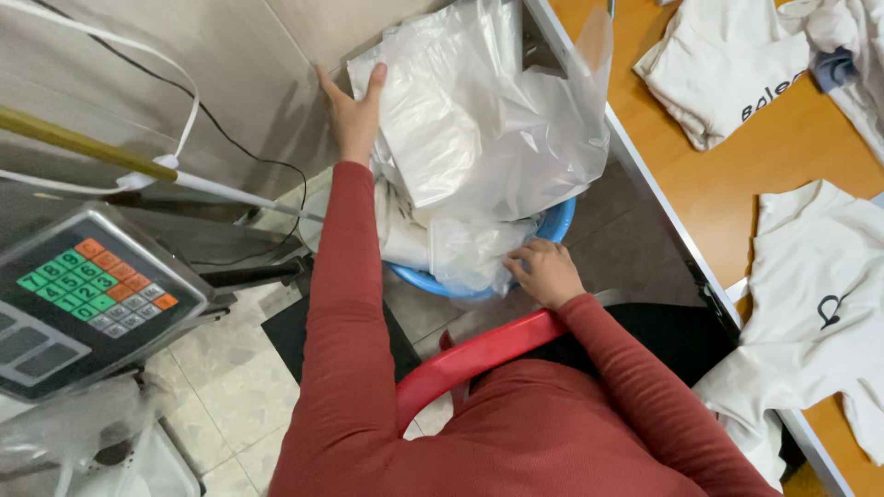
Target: The person folds white long-sleeved shirts on a table, smoothing and aligning them before stacking. The person also handles clear plastic bags, placing them into a blue bin.
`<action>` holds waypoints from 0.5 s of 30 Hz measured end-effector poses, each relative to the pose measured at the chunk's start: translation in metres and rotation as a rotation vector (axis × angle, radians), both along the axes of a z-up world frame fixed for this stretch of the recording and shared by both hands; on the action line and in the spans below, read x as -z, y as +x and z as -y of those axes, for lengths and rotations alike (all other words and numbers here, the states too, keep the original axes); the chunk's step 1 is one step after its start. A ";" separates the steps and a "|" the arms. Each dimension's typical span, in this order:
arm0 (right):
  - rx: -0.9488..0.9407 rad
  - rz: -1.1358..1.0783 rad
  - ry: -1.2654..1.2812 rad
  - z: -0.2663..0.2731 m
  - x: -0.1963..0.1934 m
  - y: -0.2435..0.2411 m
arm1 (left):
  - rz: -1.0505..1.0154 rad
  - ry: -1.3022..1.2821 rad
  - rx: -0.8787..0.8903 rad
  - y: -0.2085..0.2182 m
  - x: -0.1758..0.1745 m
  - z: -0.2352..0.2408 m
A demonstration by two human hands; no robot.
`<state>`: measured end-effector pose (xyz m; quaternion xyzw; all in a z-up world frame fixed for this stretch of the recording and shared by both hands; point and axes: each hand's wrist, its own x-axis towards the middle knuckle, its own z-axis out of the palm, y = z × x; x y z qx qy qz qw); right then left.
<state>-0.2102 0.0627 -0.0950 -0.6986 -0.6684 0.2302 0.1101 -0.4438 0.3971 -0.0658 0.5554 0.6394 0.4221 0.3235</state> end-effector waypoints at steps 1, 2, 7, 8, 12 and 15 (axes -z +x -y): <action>0.064 0.050 0.026 -0.001 -0.008 -0.005 | 0.060 0.007 0.015 0.002 0.007 -0.017; 0.130 0.105 0.050 -0.004 -0.018 -0.006 | 0.125 0.012 0.030 0.008 0.013 -0.030; 0.175 0.042 0.361 -0.021 -0.068 0.002 | 0.480 -0.369 0.383 0.031 0.003 -0.032; 0.192 0.026 0.414 -0.023 -0.077 0.002 | 0.457 -0.401 0.420 0.032 -0.008 -0.027; 0.329 -0.153 0.627 -0.015 -0.114 0.014 | 0.218 -0.169 0.533 0.040 -0.042 0.032; 0.423 -0.288 0.804 -0.008 -0.130 0.023 | 0.079 0.008 0.766 0.033 -0.042 0.116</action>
